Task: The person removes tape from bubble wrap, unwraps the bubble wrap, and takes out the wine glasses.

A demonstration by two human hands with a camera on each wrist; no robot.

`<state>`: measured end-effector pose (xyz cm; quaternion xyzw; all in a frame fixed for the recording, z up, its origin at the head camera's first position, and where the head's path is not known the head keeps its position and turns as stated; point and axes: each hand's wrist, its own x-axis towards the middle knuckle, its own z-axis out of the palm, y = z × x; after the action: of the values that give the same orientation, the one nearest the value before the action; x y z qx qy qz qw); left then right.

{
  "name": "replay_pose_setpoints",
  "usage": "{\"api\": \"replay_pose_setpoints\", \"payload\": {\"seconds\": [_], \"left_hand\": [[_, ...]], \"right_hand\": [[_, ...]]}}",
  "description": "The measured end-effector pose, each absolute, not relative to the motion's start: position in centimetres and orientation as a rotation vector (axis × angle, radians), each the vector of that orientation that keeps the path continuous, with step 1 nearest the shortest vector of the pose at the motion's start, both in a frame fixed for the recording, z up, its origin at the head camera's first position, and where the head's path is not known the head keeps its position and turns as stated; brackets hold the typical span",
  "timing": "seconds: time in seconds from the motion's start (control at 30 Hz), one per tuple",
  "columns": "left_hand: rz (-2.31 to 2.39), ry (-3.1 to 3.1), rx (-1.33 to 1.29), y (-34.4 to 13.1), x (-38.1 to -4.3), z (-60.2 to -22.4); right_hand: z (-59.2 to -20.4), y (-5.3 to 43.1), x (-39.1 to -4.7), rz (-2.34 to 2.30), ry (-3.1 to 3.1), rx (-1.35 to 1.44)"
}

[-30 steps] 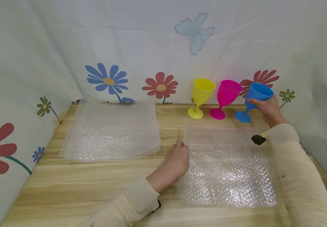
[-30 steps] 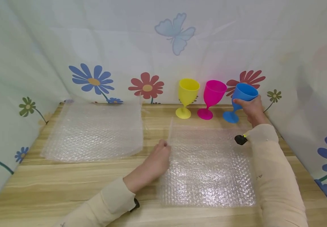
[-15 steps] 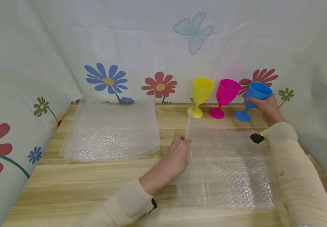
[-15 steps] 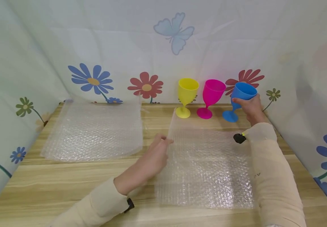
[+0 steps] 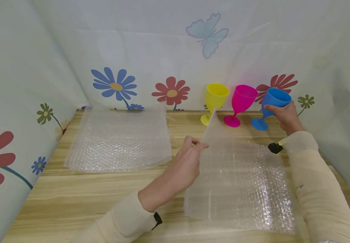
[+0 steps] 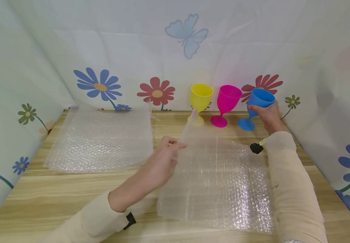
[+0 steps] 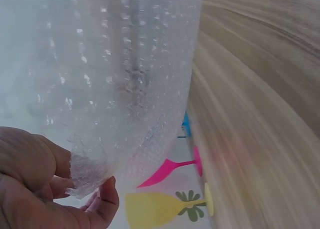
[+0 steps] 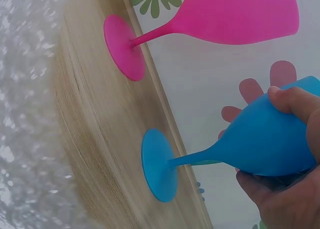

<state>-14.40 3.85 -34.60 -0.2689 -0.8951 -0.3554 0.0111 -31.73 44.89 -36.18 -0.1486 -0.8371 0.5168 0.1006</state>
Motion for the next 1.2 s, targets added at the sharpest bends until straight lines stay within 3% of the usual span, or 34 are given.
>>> {"api": "replay_pose_setpoints", "payload": {"seconds": [0.47,0.8,1.2], "left_hand": [[-1.12,-2.781,-0.853,1.6,-13.7,-30.9],[-1.153,-2.745,-0.728,-1.8,-13.9,-29.1],[-1.053,-2.557,-0.758,-6.6,-13.7,-27.4]], "right_hand": [[-36.2,45.2,-31.6,1.541,-2.48,-0.461],[-36.2,44.9,-31.7,1.528,-2.486,-0.44],[-36.3,44.8,-31.6,1.538,-2.48,-0.434]]}}
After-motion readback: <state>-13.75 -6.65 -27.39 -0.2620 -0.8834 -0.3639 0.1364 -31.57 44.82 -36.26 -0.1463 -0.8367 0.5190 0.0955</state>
